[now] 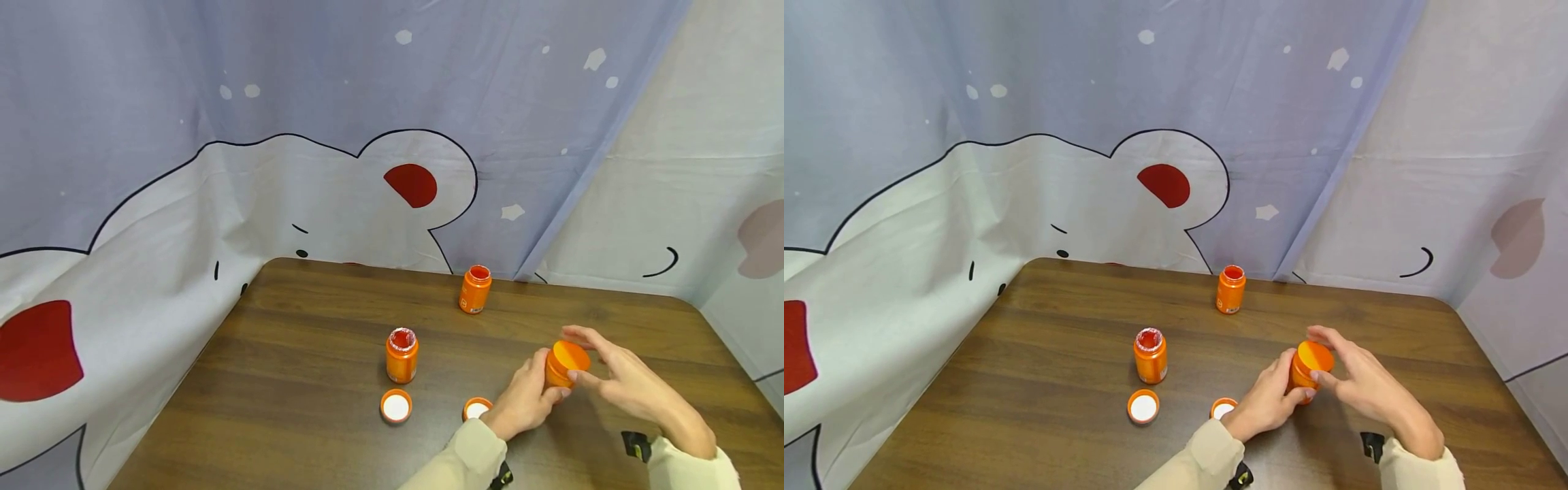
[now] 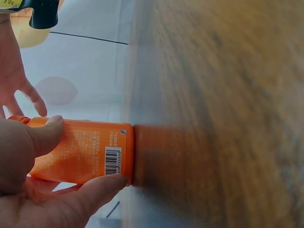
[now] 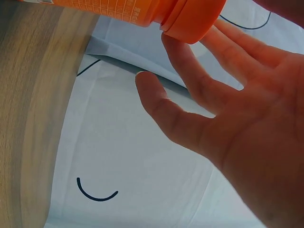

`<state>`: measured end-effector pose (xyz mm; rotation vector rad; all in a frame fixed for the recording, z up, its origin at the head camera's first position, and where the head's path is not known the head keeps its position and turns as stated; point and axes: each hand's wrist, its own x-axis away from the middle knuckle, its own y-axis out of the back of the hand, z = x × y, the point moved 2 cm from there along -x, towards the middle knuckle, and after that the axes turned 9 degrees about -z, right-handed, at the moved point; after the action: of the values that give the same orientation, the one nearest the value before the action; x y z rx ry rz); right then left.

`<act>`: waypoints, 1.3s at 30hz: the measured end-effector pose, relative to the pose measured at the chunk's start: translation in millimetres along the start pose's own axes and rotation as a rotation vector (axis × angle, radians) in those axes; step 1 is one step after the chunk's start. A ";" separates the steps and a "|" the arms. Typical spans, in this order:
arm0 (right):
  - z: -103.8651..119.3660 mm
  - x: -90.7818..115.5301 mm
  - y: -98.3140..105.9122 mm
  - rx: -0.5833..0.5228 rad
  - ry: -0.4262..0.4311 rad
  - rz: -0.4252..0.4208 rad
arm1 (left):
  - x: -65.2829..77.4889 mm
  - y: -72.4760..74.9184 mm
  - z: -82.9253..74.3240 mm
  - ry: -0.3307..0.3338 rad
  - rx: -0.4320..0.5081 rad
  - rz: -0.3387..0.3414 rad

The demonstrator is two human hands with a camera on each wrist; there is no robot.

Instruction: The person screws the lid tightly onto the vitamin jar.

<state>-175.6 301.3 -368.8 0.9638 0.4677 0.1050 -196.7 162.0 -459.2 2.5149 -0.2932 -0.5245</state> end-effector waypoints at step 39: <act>0.1 -0.6 -0.6 0.014 0.014 -0.024 | 1.1 0.6 0.5 -0.047 -0.005 -0.009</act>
<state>-176.2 300.6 -369.1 0.9713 0.4932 0.0873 -196.0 161.0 -459.6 2.5028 -0.2983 -0.5881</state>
